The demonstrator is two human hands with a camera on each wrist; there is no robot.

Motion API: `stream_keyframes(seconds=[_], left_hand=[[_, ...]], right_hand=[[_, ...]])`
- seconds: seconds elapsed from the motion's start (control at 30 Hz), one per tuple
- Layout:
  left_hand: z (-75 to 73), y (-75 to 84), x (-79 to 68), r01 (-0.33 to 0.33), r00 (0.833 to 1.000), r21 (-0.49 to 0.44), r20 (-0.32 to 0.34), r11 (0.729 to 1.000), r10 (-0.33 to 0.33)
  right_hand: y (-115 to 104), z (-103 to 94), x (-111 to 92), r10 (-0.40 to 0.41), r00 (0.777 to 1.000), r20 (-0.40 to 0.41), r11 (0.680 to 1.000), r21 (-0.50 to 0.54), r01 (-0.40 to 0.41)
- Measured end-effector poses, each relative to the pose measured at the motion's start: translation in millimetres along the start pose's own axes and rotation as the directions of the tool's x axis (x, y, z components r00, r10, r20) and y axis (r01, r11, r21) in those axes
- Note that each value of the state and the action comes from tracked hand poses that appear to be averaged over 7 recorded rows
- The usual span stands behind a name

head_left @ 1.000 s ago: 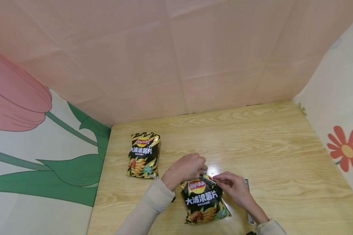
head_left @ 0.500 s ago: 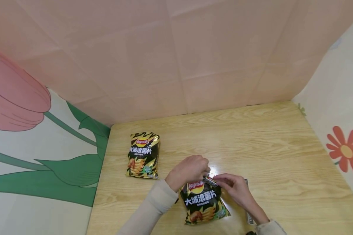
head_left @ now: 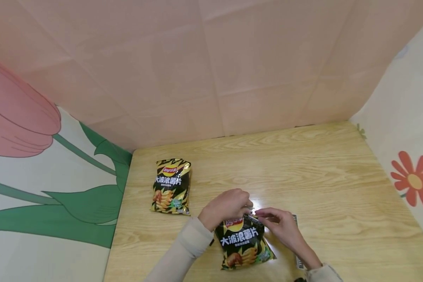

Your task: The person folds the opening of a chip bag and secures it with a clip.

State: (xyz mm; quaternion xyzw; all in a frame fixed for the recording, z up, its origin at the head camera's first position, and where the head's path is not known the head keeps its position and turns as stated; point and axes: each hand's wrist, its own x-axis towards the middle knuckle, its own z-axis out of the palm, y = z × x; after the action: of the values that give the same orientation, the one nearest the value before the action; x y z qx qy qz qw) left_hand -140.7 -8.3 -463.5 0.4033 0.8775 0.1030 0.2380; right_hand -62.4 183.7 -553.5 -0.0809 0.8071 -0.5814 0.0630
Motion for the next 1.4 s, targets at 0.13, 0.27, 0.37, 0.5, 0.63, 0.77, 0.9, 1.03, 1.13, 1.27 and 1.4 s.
stream_keyframes(seconds=[0.13,0.27,0.37,0.5,0.63,0.77,0.9,1.03,1.13,1.27,1.4], left_hand=[[1.7,-2.2,0.6,0.037,0.999,-0.075,0.018,0.997,-0.035],[3.6,-5.4,0.5,0.049,0.999,-0.134,0.022,0.99,-0.046],[4.5,-8.0,-0.8,0.044,0.999,-0.162,0.013,0.986,-0.043],[5.1,-12.6,-5.1,0.067,0.998,-0.208,-0.003,0.976,-0.069],[3.9,-18.4,-12.1,0.142,0.989,-0.237,0.0,0.961,-0.146],[4.0,-26.4,-20.0,0.194,0.98,-0.279,0.011,0.941,-0.199],[6.5,-38.0,-31.7,0.208,0.974,-0.356,-0.005,0.911,-0.224],[11.4,-51.6,-49.6,0.215,0.963,-0.487,-0.04,0.847,-0.267],[19.5,-60.8,-65.3,0.23,0.942,-0.6,-0.059,0.766,-0.33],[36.1,-69.0,-83.2,0.234,0.906,-0.707,-0.091,0.668,-0.414],[58.7,-71.0,-94.2,0.207,0.871,-0.806,-0.107,0.555,-0.48]], right_hand=[[1,0.1,-1,-0.009,1.0,0.006,1.0,0.019,0.008],[1,1.1,1,0.094,0.993,0.066,0.994,0.047,-0.097],[0,2.0,2,0.173,0.978,0.117,0.984,0.022,-0.177],[2,2.7,3,0.172,0.978,0.114,0.985,-0.03,-0.17],[4,2.5,1,0.159,0.984,0.084,0.987,-0.038,-0.156],[5,2.0,0,0.166,0.983,0.077,0.986,-0.035,-0.164],[5,2.3,-1,0.174,0.982,0.074,0.985,-0.028,-0.172],[5,1.9,-2,0.192,0.98,0.062,0.981,-0.024,-0.19],[4,0.5,-3,0.202,0.977,0.064,0.979,-0.015,-0.201],[4,-1.7,-4,0.21,0.975,0.077,0.978,-0.007,-0.21],[5,-2.9,-4,0.214,0.973,0.083,0.977,-0.004,-0.215]])
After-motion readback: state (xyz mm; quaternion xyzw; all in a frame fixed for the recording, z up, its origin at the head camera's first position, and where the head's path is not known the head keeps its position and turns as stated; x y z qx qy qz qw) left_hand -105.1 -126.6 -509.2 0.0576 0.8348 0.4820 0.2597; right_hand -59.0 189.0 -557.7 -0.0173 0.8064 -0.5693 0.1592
